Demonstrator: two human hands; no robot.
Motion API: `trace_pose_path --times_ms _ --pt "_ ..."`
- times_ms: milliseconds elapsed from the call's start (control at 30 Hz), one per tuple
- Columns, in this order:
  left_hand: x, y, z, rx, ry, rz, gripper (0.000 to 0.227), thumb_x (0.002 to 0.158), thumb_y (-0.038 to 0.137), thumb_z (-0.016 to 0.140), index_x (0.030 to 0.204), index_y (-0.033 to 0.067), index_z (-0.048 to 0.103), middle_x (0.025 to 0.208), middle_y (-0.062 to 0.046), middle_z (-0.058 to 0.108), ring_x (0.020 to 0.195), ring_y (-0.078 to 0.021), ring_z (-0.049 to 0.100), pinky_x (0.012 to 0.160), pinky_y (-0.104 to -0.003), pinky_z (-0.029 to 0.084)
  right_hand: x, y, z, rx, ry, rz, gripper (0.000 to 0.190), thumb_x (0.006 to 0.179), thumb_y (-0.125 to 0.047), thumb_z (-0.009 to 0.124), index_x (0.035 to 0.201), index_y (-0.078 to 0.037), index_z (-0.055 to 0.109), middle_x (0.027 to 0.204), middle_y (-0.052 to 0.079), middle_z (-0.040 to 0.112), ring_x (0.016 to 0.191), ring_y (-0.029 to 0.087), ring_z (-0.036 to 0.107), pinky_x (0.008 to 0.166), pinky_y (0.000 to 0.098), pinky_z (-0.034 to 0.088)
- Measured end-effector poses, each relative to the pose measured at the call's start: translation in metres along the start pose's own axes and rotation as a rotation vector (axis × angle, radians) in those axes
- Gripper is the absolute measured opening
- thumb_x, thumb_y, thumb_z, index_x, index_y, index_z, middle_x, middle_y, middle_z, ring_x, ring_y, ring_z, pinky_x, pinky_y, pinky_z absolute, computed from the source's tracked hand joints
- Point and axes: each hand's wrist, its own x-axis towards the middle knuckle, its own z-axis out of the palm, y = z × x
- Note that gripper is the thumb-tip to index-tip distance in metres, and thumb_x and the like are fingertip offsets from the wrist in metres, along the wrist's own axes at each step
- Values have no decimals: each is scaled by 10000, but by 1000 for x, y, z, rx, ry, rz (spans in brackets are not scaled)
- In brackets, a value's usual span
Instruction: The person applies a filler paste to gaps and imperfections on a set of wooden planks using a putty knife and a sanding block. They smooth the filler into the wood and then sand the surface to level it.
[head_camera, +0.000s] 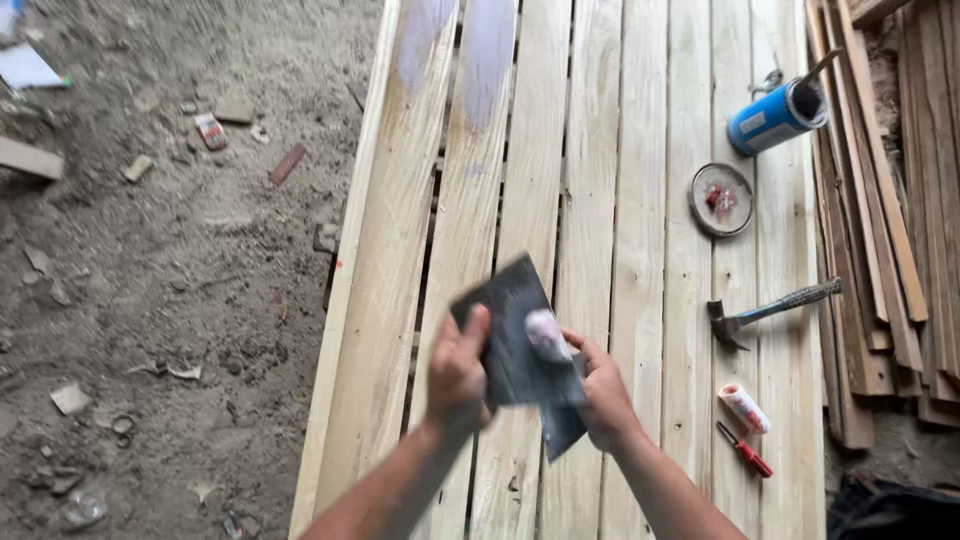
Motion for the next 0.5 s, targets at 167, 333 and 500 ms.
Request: trace_pose_path --times_ms 167,333,500 --pt "39 30 -10 293 61 227 254 1080 140 527 1268 -23 577 1112 -102 692 966 -150 664 879 -314 575 -31 -63 -4 -694 -5 -820 200 896 10 729 1087 -30 775 1077 110 725 991 213 705 891 328 559" --pt "50 24 -7 482 38 271 288 1070 156 534 1284 -31 582 1131 -83 701 1004 -126 658 910 -289 557 -31 -126 25 -1386 -201 -1343 248 852 -127 776 1092 -66 752 1082 92 750 1003 268 724 902 414 517" --pt "65 17 -10 480 51 293 287 1084 168 541 1281 -34 595 1122 -82 695 984 -116 645 887 -274 556 10 -115 47 -1423 -343 -1225 230 835 -111 755 1065 -122 750 1033 33 782 928 185 736 814 389 458"
